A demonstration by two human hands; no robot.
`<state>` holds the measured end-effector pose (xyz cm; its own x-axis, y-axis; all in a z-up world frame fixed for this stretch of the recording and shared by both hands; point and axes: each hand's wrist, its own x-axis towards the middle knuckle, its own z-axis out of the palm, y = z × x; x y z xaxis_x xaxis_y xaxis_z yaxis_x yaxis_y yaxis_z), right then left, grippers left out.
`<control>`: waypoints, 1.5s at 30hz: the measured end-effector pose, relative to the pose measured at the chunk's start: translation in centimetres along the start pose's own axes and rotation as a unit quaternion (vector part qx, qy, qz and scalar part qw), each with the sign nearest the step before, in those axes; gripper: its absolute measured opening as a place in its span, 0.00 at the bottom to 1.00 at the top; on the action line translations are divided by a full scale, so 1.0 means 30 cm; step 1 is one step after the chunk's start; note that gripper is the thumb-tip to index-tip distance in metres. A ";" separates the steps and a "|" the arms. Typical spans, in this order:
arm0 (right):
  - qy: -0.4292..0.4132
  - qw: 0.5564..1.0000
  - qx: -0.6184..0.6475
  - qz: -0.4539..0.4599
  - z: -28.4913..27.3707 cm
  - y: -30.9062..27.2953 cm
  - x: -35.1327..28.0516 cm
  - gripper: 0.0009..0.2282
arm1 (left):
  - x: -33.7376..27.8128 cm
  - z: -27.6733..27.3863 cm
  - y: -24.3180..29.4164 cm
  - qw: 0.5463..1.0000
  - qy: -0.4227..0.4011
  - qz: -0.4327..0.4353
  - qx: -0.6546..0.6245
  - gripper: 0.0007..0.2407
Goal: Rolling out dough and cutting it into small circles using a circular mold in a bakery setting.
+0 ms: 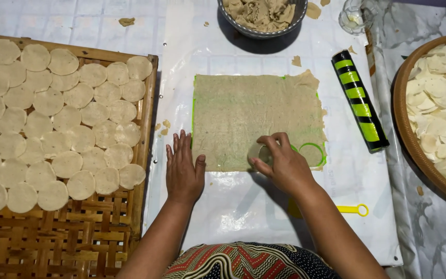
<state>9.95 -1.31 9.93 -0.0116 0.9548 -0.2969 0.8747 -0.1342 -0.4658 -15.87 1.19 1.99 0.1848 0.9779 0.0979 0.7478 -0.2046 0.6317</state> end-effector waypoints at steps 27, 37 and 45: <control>-0.081 0.996 -0.024 -0.032 0.106 -0.114 0.102 0.18 | -0.019 0.008 -0.027 0.986 0.095 0.033 -0.130 0.23; -0.087 0.995 -0.021 -0.046 0.067 -0.152 0.091 0.18 | -0.009 0.002 -0.040 0.978 0.114 0.047 -0.169 0.24; -0.030 0.987 0.048 -0.151 0.112 -0.185 0.048 0.22 | -0.011 0.005 -0.048 0.977 0.119 0.051 -0.167 0.22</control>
<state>3.46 -0.09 9.28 -0.2962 0.9379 -0.1805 0.7772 0.1268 -0.6164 -16.90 1.16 0.93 0.0643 0.9436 0.3247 0.4754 -0.3151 0.8214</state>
